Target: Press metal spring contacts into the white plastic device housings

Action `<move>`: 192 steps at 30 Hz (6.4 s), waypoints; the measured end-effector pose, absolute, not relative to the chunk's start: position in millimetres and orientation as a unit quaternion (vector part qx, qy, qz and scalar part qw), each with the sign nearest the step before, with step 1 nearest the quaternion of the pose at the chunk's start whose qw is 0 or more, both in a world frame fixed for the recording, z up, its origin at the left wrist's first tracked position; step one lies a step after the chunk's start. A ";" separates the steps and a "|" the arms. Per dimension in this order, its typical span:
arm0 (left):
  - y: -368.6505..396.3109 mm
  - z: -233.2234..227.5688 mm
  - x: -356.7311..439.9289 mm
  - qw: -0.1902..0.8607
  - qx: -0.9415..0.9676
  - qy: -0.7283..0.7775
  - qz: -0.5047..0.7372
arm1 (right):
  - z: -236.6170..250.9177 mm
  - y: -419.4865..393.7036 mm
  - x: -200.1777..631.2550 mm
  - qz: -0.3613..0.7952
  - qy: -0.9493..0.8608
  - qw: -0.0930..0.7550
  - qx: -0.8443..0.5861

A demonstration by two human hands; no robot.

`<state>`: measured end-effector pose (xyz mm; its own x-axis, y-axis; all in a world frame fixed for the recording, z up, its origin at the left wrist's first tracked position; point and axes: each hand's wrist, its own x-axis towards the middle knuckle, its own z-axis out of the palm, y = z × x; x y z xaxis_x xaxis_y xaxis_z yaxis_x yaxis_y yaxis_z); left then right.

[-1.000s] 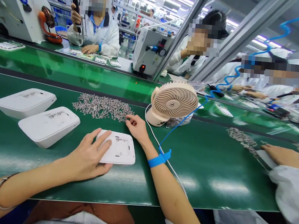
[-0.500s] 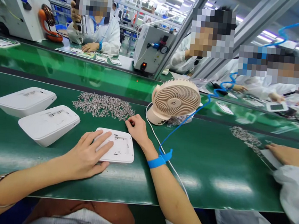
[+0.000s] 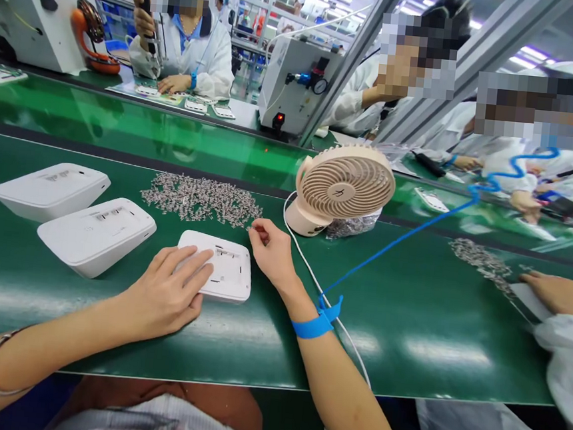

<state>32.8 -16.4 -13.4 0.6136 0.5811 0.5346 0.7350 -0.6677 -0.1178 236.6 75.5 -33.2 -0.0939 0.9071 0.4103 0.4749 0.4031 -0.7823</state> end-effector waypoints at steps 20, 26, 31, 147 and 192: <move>-30.8 -13.7 40.1 0.204 -0.897 -0.361 -0.152 | -5.3 30.6 215.0 0.216 -0.822 0.345 -0.398; -31.5 -13.8 40.2 0.202 -0.894 -0.374 -0.145 | -11.4 28.0 211.2 0.122 -0.839 0.337 -0.410; -29.6 -18.5 44.1 0.201 -0.891 -0.372 -0.166 | -14.4 26.1 208.0 0.089 -0.841 0.331 -0.419; 33.3 -43.0 13.4 0.180 -0.875 -0.420 -0.159 | -33.9 81.0 225.1 0.085 -0.745 0.374 -0.546; 33.6 -42.5 19.0 0.086 -0.849 -0.517 -0.068 | 15.1 49.2 385.4 0.063 -0.639 0.301 -0.705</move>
<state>19.0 33.6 -42.5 0.4554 0.8664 0.2050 0.8899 -0.4499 -0.0753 385.4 49.2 15.1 0.1759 0.9385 0.2971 0.8631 -0.0019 -0.5050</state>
